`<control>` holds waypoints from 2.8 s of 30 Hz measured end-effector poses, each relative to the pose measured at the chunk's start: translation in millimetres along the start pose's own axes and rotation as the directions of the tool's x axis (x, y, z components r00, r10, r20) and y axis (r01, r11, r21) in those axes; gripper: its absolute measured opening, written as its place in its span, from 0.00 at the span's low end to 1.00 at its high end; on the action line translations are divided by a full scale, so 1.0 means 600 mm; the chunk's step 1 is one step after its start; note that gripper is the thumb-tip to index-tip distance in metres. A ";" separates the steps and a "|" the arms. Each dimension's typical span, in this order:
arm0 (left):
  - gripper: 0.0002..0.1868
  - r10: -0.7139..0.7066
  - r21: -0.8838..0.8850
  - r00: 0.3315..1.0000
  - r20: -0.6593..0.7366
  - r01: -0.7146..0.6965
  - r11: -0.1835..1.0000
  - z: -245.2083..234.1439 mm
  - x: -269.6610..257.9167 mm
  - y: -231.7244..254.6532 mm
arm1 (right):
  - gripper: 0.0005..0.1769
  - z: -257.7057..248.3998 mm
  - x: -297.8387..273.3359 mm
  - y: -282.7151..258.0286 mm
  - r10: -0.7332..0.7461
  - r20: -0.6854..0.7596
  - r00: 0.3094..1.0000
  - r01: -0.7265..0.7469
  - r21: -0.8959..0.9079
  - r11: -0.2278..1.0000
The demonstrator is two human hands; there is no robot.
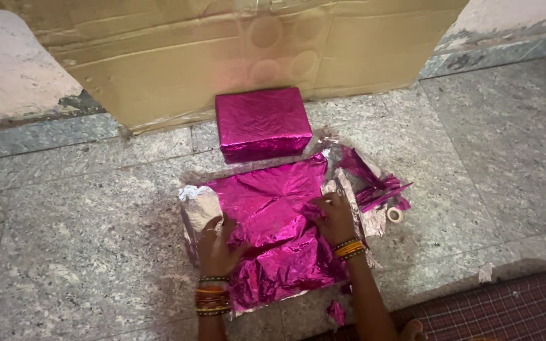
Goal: The person wraps a small rectangular box with shiny pink wrapping paper, folding the edges and securing them with clear tape. The person then places the wrapped box aside and begins wrapping a second, larger rectangular box with the same pink paper.
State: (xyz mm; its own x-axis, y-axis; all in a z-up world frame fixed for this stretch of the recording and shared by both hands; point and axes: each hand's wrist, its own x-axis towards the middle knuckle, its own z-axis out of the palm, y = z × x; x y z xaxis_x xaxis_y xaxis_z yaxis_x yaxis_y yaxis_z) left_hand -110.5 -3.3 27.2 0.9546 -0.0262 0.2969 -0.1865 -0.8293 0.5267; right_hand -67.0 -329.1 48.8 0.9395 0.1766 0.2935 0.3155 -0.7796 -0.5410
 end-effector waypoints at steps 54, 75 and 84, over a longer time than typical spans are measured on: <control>0.69 0.049 0.201 0.966 0.256 -0.103 0.974 0.097 -0.009 0.024 | 0.21 -0.073 0.023 0.320 0.018 -0.863 0.506 -0.322 -0.169 0.931; 0.64 0.138 0.166 0.986 0.089 -0.151 0.975 0.093 -0.035 0.034 | 0.17 -0.060 0.008 0.281 0.446 -0.789 0.423 -0.487 0.217 0.846; 0.39 -0.282 0.392 0.912 0.298 0.153 0.907 0.109 0.006 0.044 | 0.45 0.136 0.083 0.017 0.102 -0.093 0.990 -0.110 -0.090 0.990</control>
State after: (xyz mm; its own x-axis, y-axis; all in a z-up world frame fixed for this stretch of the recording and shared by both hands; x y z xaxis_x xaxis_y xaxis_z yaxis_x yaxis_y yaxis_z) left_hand -97.0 -61.9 -10.0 0.9924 0.0438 -0.1148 0.0674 -0.9751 0.2111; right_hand -5.9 -279.3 -6.7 0.9502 0.0394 0.3090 0.1967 -0.8451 -0.4971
